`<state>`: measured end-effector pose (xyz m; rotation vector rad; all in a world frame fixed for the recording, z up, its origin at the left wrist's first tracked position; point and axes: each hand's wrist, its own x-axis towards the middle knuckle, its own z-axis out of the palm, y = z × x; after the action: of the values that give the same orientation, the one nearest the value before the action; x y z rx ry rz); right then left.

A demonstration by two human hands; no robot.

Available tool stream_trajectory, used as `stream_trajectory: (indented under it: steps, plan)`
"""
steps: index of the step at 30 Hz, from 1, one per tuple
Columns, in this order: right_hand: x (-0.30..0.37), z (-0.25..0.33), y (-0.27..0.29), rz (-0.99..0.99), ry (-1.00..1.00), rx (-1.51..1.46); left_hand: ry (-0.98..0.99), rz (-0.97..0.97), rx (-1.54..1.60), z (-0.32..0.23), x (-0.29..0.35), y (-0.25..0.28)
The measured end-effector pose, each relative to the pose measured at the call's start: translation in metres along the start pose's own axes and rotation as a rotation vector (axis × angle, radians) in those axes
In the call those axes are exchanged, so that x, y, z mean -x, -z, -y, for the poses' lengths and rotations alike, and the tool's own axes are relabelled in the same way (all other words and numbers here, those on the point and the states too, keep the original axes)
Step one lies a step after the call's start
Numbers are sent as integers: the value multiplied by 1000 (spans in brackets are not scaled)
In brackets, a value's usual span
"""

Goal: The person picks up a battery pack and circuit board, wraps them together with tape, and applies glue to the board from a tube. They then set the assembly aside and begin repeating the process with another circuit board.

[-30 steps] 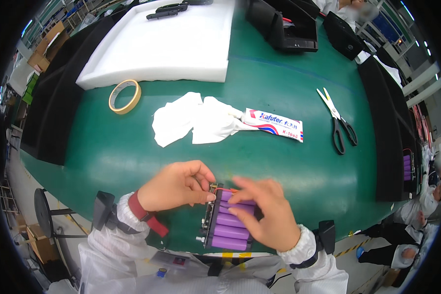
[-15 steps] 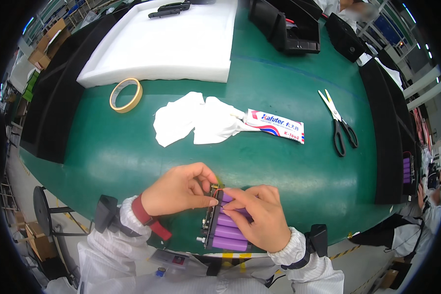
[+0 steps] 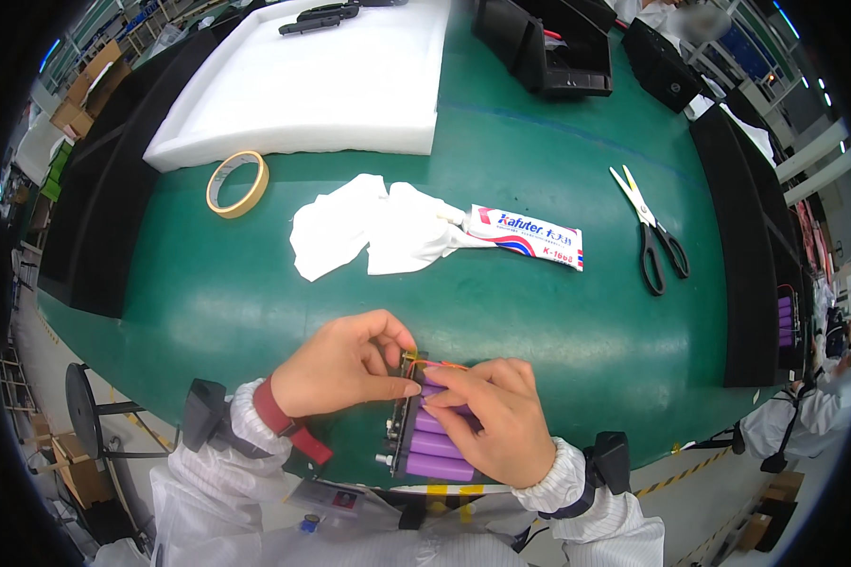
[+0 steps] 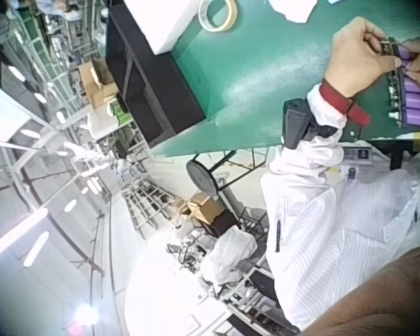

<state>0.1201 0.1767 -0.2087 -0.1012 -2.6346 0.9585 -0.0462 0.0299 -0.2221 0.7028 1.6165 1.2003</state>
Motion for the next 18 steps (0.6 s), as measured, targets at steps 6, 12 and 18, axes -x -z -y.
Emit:
stream_trajectory:
  steps: [6, 12, 18]
  plan:
    - [-3, 2, 2, 36, -83, -85, -19, -15, -17, 0, 0, 0]
    - [-9, -7, 6, 19, -323, -267, -13, 43, -83, -5, -3, 2]
    - [-12, -13, 1, 106, -440, -458, -9, 45, -68, -5, -4, 2]
